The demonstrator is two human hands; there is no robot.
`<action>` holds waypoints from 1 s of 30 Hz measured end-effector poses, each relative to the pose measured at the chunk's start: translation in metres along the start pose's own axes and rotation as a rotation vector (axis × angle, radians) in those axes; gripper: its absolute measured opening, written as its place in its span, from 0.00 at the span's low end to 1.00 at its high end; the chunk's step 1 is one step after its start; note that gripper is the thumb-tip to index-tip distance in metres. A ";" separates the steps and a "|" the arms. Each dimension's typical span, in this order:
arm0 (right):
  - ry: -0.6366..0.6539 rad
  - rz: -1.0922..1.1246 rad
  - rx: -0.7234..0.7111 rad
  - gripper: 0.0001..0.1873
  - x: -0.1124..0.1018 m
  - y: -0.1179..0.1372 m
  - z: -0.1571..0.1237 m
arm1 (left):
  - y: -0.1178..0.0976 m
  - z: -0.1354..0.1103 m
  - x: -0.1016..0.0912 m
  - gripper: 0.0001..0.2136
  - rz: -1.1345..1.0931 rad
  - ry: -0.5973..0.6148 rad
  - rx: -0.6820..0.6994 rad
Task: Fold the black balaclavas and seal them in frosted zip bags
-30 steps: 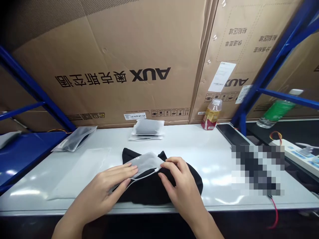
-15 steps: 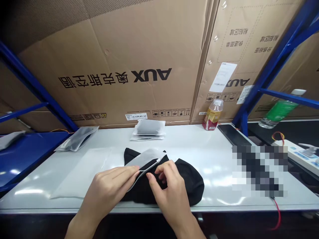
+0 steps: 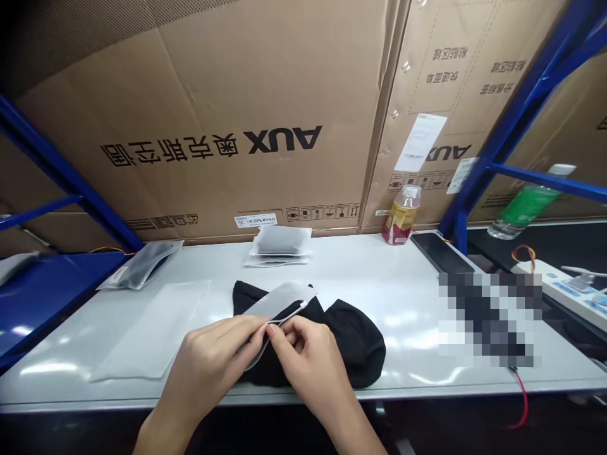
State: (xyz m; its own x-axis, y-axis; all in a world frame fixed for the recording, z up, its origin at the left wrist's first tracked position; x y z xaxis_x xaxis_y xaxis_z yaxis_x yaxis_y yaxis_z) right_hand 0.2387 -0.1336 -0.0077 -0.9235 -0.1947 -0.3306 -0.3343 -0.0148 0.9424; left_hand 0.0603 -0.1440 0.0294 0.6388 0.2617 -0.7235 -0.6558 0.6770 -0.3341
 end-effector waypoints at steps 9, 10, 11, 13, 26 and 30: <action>0.055 -0.185 -0.107 0.22 -0.008 0.000 -0.010 | 0.006 0.000 -0.003 0.06 0.096 -0.195 -0.139; 0.064 -0.213 -0.114 0.22 -0.008 -0.001 -0.012 | 0.007 -0.001 -0.003 0.05 0.105 -0.219 -0.161; 0.061 -0.257 -0.117 0.22 -0.008 -0.002 -0.013 | 0.007 -0.001 -0.003 0.05 0.118 -0.235 -0.185; 0.011 -0.367 -0.119 0.23 -0.008 -0.004 -0.014 | 0.007 -0.001 -0.003 0.05 0.137 -0.231 -0.193; -0.297 -0.799 -0.896 0.12 -0.053 -0.022 0.022 | 0.002 0.013 -0.002 0.17 0.149 0.142 -0.074; -0.296 -0.901 -1.012 0.09 -0.054 -0.019 0.038 | -0.002 0.023 0.006 0.18 0.166 0.212 -0.094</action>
State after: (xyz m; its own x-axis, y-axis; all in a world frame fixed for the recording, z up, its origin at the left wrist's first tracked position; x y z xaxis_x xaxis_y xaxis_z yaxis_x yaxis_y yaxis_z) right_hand 0.2876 -0.0853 -0.0100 -0.5121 0.4727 -0.7172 -0.6672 -0.7447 -0.0145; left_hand 0.0751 -0.1276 0.0396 0.4275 0.2074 -0.8799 -0.7851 0.5677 -0.2476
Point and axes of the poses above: each hand's wrist, its own z-axis towards the middle knuckle, its own x-axis out of the palm, y = z × x, the point moved 1 cm from there along z, towards the middle knuckle, and after that the axes turned 8 degrees about -z, right-handed, at the moved point
